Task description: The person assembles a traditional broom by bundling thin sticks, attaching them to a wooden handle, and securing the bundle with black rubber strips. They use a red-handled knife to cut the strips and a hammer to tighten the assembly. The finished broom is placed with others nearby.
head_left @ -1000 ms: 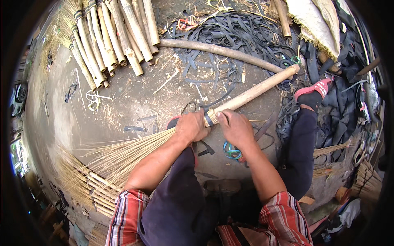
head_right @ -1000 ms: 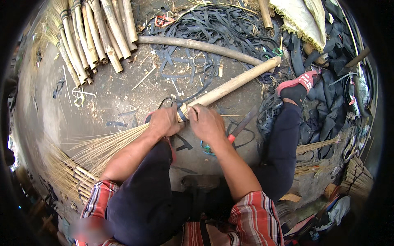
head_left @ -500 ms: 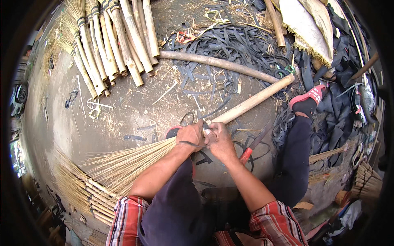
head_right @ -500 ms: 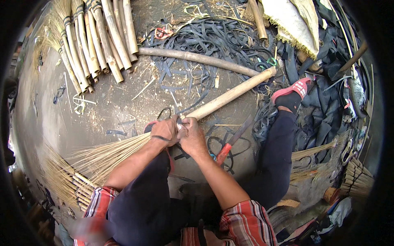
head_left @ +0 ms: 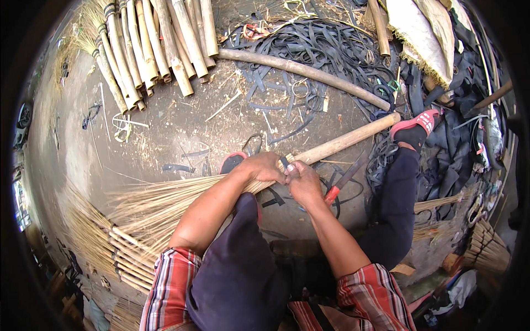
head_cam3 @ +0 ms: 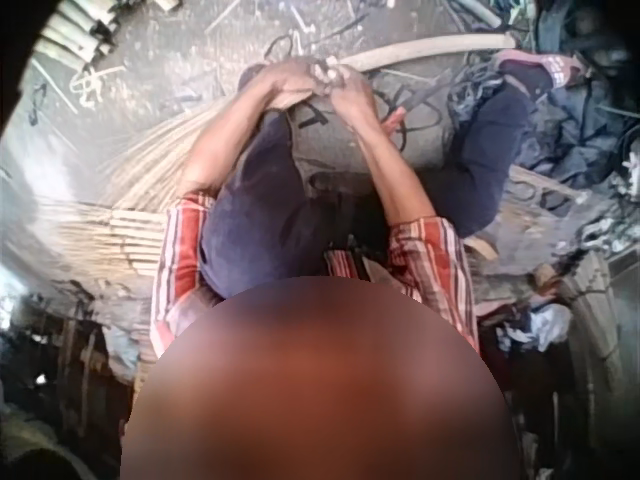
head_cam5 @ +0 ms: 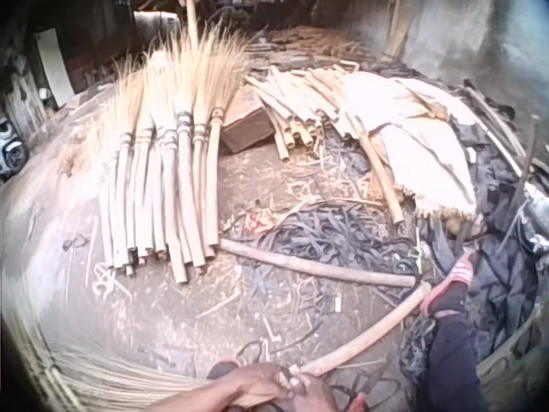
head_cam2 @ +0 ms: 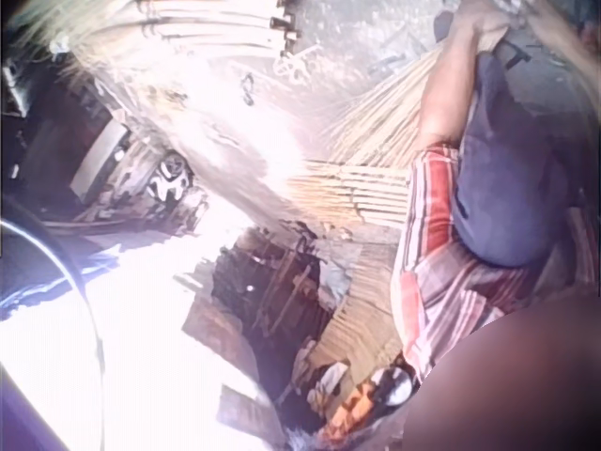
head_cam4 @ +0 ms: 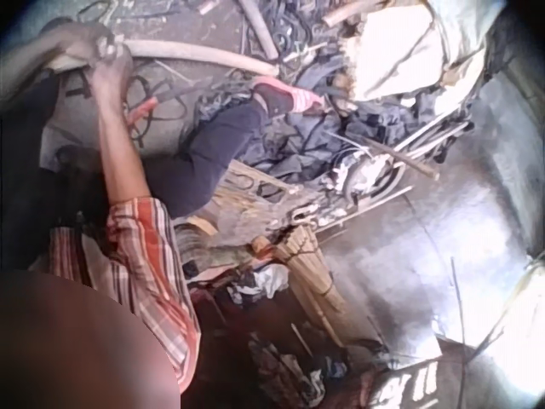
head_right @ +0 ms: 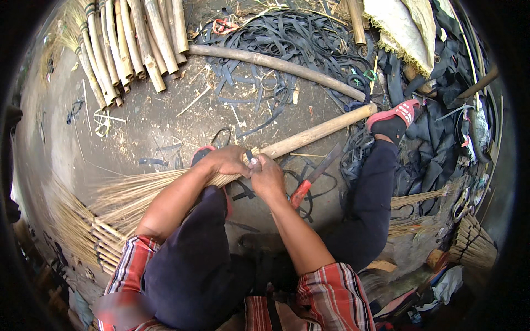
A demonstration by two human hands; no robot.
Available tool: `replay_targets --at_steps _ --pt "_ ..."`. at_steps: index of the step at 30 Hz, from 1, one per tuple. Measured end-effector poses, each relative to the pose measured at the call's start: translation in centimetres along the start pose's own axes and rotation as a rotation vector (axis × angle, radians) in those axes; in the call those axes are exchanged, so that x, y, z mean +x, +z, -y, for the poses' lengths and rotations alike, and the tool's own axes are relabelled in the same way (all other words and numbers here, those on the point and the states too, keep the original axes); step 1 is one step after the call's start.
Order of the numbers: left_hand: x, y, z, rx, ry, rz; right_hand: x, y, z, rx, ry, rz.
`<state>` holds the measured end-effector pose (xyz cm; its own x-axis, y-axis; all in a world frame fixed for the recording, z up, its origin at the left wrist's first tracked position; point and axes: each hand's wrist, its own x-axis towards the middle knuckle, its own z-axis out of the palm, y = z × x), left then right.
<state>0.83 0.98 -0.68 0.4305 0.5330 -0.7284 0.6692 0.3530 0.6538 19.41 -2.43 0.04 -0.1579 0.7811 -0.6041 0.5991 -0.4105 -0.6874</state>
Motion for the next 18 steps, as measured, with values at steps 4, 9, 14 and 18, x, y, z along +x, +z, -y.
replay_targets --at_steps 4,9,14,18 --pt "-0.9 2.1 -0.5 0.196 -0.003 -0.34 0.5 0.3 -0.4 -0.053 -0.042 -0.051" --pt "-1.3 5.2 -1.0 0.421 -0.032 -0.542 0.8 0.8 0.3 -0.001 -0.038 -0.057" --pt "0.3 3.5 -0.4 0.352 -0.163 -0.422 -0.2 0.6 0.3 -0.034 -0.035 -0.047" --pt "1.0 0.6 -0.8 0.135 -0.076 -0.014 -0.5 0.0 -0.8 0.205 0.088 -0.005"
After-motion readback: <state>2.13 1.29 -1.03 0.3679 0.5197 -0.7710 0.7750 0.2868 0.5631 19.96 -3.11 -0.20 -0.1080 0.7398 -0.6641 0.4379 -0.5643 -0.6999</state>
